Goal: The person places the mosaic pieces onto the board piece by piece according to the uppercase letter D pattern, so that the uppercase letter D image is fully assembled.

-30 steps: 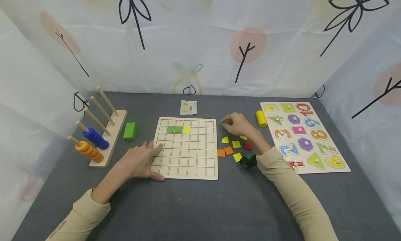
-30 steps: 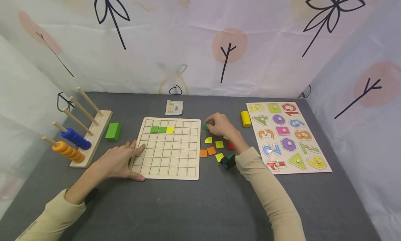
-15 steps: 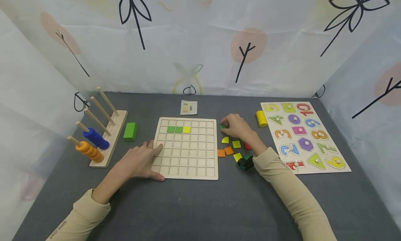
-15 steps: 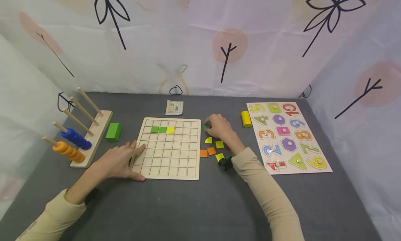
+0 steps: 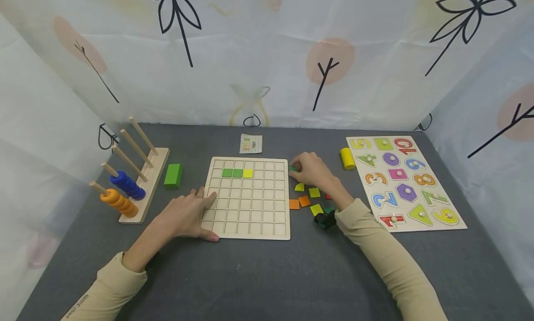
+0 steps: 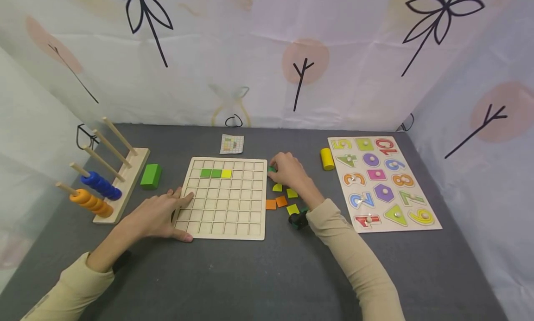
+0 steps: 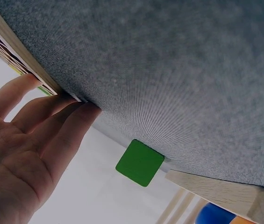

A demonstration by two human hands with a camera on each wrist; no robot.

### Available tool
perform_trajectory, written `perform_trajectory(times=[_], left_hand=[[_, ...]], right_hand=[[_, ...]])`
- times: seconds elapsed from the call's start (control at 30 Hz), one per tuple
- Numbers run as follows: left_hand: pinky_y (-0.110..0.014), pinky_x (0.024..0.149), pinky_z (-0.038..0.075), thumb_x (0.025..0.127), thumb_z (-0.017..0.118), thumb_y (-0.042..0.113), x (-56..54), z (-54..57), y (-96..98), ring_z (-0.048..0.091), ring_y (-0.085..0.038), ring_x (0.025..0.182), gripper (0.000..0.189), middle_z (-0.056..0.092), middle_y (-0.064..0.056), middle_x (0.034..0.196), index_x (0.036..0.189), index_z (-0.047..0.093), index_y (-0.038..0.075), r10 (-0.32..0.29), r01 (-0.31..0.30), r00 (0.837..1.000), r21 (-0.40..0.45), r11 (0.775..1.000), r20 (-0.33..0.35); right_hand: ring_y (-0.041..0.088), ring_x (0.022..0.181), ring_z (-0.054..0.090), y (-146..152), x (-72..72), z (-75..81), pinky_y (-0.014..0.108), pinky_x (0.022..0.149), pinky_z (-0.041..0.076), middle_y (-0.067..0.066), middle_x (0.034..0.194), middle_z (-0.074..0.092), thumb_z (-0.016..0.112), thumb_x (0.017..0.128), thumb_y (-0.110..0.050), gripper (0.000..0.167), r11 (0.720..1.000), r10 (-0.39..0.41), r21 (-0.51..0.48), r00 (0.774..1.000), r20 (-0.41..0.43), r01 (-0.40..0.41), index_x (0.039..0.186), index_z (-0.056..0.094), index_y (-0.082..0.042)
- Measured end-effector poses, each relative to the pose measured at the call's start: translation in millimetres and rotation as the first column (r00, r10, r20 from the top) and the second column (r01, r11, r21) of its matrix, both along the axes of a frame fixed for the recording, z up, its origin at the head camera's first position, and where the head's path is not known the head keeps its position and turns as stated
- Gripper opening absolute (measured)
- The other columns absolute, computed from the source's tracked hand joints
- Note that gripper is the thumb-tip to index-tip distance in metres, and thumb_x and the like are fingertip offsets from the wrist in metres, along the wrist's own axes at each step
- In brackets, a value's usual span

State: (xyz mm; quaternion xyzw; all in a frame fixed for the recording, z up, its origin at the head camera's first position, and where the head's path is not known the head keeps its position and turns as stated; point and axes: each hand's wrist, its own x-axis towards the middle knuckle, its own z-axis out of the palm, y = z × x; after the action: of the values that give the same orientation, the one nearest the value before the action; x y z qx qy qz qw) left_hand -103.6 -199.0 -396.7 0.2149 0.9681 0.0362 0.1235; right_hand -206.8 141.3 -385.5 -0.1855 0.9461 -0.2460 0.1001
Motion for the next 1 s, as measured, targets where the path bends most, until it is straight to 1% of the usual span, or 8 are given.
perform_trajectory(times=[0.1, 0.2, 0.3, 0.4, 0.53, 0.7, 0.9, 1.0], left_hand=[[-0.066, 0.089, 0.053, 0.061, 0.085, 0.074, 0.2, -0.3, -0.1, 0.053, -0.061, 0.129, 0.115, 0.047, -0.041, 0.147, 0.148, 0.053, 0.006, -0.001, 0.001, 1.000, 0.001, 1.000, 0.002], [-0.066, 0.089, 0.053, 0.061, 0.085, 0.074, 0.4, -0.4, -0.1, 0.053, -0.061, 0.129, 0.115, 0.048, -0.041, 0.147, 0.148, 0.053, 0.006, -0.001, 0.001, 1.000, 0.001, 1.000, -0.001], [-0.066, 0.089, 0.054, 0.061, 0.085, 0.073, 0.8, -0.1, 0.0, 0.053, -0.061, 0.129, 0.114, 0.048, -0.041, 0.146, 0.148, 0.054, 0.006, 0.000, 0.000, 1.000, 0.003, 1.000, -0.005], [-0.066, 0.088, 0.054, 0.061, 0.086, 0.073, 1.1, 0.2, 0.0, 0.054, -0.061, 0.128, 0.114, 0.048, -0.041, 0.146, 0.148, 0.054, 0.006, 0.000, 0.000, 1.000, 0.006, 1.000, -0.010], [-0.066, 0.088, 0.054, 0.061, 0.086, 0.072, 1.3, 0.6, 0.0, 0.053, -0.061, 0.128, 0.113, 0.048, -0.041, 0.146, 0.147, 0.055, 0.006, 0.000, 0.000, 1.000, 0.006, 1.000, -0.012], [-0.067, 0.089, 0.053, 0.062, 0.086, 0.071, 1.2, 0.8, 0.2, 0.053, -0.061, 0.129, 0.113, 0.048, -0.040, 0.147, 0.148, 0.054, 0.005, 0.003, -0.003, 1.000, 0.006, 1.000, -0.007], [-0.069, 0.091, 0.052, 0.062, 0.087, 0.071, 1.0, 0.2, 0.9, 0.053, -0.061, 0.129, 0.113, 0.048, -0.041, 0.146, 0.147, 0.054, 0.004, 0.006, -0.006, 1.000, 0.003, 1.000, -0.002], [-0.070, 0.093, 0.051, 0.062, 0.087, 0.070, 0.9, -0.5, 1.1, 0.053, -0.061, 0.129, 0.113, 0.049, -0.041, 0.145, 0.147, 0.054, 0.004, 0.006, -0.006, 1.000, 0.001, 1.000, -0.003]], right_hand=[[0.013, 0.053, 0.054, -3.7, 1.8, 2.1, 0.027, 0.058, 0.047, 0.018, 0.091, 0.074, 0.072, 0.094, -0.014, 0.033, 1.000, 0.012, -0.016, 1.000, 0.004, -0.012, 0.122, 0.072, 0.003], [0.017, 0.065, 0.066, -8.3, 3.7, 4.5, 0.033, 0.068, 0.056, 0.019, 0.102, 0.077, 0.073, 0.094, -0.015, 0.034, 0.999, 0.024, -0.022, 1.000, 0.003, -0.024, 0.122, 0.072, 0.004], [0.020, 0.069, 0.070, -13.8, 5.9, 6.5, 0.036, 0.072, 0.059, 0.020, 0.102, 0.077, 0.072, 0.094, -0.015, 0.034, 0.999, 0.036, -0.015, 0.999, 0.005, -0.036, 0.122, 0.072, 0.003], [0.018, 0.064, 0.068, -19.8, 8.8, 8.0, 0.031, 0.066, 0.057, 0.019, 0.098, 0.077, 0.073, 0.093, -0.014, 0.032, 0.999, 0.045, -0.010, 0.999, 0.006, -0.045, 0.120, 0.073, 0.002], [0.012, 0.055, 0.061, -26.9, 12.9, 9.3, 0.023, 0.057, 0.049, 0.019, 0.097, 0.077, 0.073, 0.093, -0.014, 0.030, 0.998, 0.060, -0.024, 0.998, -0.002, -0.060, 0.119, 0.075, 0.001], [0.011, 0.049, 0.051, -35.0, 16.2, 10.3, 0.022, 0.054, 0.039, 0.018, 0.093, 0.077, 0.070, 0.093, -0.012, 0.030, 0.994, 0.098, -0.057, 0.995, -0.008, -0.098, 0.119, 0.075, 0.001], [0.014, 0.059, 0.059, -46.7, 17.7, 9.6, 0.022, 0.060, 0.043, 0.017, 0.095, 0.077, 0.071, 0.093, -0.013, 0.029, 0.991, 0.127, -0.048, 0.992, -0.006, -0.127, 0.118, 0.075, 0.001], [0.013, 0.064, 0.059, -52.3, 18.2, 8.1, 0.022, 0.062, 0.043, 0.014, 0.091, 0.076, 0.073, 0.094, -0.015, 0.029, 0.990, 0.138, -0.031, 0.990, -0.010, -0.139, 0.118, 0.075, 0.000]])
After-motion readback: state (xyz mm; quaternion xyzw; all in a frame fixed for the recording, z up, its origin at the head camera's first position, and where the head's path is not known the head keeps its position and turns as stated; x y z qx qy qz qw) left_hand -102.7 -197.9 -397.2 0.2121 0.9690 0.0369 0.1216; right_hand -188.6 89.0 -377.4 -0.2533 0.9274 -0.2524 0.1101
